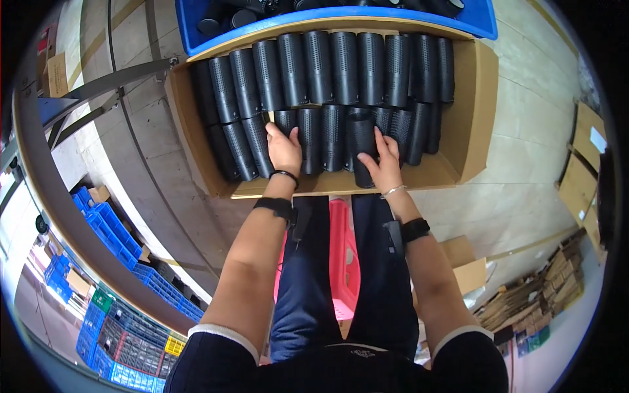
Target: The person picks up a black cylinder and a cap, fits the cap onto the cylinder, and places the assembled unit onto the conveyor belt, repeating this process several times. They then move to a cardboard box, remove packing paper, and transfer more black cylinders from the box onto the conveyor belt.
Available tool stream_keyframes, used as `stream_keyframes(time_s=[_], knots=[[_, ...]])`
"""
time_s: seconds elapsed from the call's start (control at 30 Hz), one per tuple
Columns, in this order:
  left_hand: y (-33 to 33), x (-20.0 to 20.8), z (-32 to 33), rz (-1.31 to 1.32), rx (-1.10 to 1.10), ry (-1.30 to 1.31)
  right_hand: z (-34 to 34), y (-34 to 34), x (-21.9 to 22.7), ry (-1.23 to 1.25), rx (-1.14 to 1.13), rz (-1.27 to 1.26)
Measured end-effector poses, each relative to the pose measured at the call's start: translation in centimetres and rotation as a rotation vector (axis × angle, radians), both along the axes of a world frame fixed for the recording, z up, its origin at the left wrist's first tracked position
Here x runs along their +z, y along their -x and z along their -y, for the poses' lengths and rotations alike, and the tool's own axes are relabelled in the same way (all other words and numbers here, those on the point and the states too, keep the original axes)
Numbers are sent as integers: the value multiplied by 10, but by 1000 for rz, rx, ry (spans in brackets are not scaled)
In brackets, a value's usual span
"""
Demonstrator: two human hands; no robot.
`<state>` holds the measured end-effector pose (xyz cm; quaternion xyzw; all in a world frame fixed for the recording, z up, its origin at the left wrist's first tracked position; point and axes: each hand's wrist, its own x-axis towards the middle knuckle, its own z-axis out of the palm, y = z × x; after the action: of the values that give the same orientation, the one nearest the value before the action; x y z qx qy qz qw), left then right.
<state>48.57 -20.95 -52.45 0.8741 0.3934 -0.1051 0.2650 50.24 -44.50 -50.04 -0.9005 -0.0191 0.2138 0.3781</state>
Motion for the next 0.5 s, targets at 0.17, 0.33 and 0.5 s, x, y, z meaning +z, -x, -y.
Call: stream_keyframes(time_s=[0.17, 0.33, 0.5], knots=[[29, 19, -35, 393, 42, 677, 65, -34, -32, 332, -390, 126], [26, 21, -27, 140, 241, 1088, 116, -46, -72, 66, -334, -147], [26, 10, -25, 53, 114, 903, 114, -44, -22, -439, -561, -464]])
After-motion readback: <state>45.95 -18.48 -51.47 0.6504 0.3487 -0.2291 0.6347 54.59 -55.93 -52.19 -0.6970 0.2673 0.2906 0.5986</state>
